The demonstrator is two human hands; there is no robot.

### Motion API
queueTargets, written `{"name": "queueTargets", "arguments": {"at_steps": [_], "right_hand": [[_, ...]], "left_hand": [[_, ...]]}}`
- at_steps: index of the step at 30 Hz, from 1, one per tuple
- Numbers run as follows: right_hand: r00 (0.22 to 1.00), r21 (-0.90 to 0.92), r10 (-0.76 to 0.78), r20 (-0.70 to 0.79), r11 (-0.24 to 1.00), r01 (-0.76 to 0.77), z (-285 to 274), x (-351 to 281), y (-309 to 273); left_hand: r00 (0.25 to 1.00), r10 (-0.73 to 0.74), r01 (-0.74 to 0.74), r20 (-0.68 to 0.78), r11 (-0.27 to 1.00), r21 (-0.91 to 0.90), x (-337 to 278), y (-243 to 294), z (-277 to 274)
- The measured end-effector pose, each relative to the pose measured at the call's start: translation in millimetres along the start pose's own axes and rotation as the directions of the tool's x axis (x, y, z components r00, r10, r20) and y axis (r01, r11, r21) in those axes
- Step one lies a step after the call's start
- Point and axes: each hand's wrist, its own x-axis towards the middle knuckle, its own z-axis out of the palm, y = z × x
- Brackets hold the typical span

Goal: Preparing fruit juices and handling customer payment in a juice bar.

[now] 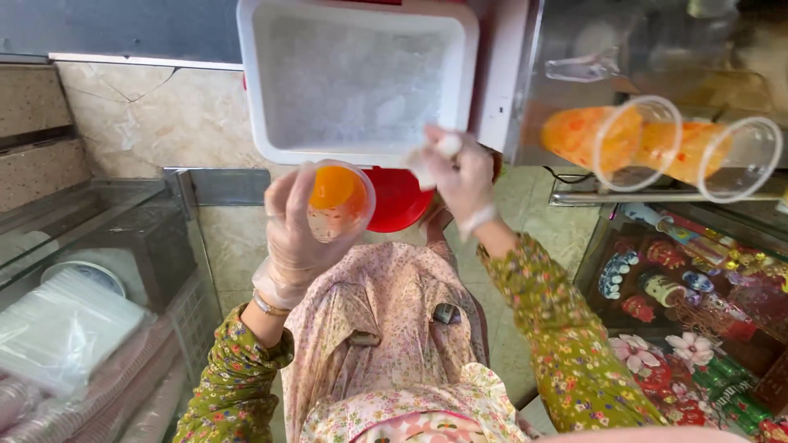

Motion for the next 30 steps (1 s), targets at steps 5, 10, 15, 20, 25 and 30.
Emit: {"name": "queueTargets", "arguments": {"at_steps": [5,10,15,20,25,30], "right_hand": [[0.813,0.195,0.027,-0.582,0.975,0.107,110.9,151.2,75.5],[0.712,0.578,0.37,-0.597,0.814,0.061,217.6,236.1,201.3],[0.792,0.955,0.589,-0.162,0.296,-0.025,213.1,231.0,185.2],[0.959,1.0,0.282,0.029,-0.018,-0.024,242.9,245.0,233.1],[0.951,0.974,0.232,0.203,-0.147,-0.172,221.7,240.6,196.0],[0.971,0.966,0.063,0.232,-0.134,-0.223,175.3,224.4,138.8]], "left_hand": [[0.985,-0.133,0.144,-0.106,0.984,0.105,4.5,-90.7,-15.6],[0.98,-0.168,0.174,-0.103,0.983,0.061,-1.9,-148.7,-7.4],[0.983,-0.175,0.174,-0.058,0.985,-0.023,-5.9,-166.0,-5.6],[0.982,-0.185,0.187,-0.039,0.981,0.058,-1.6,-161.7,-4.7],[0.977,-0.209,0.211,-0.029,0.975,0.066,5.5,-157.5,1.1],[0.979,-0.198,0.201,-0.04,0.977,0.071,30.2,-145.0,6.5]]}}
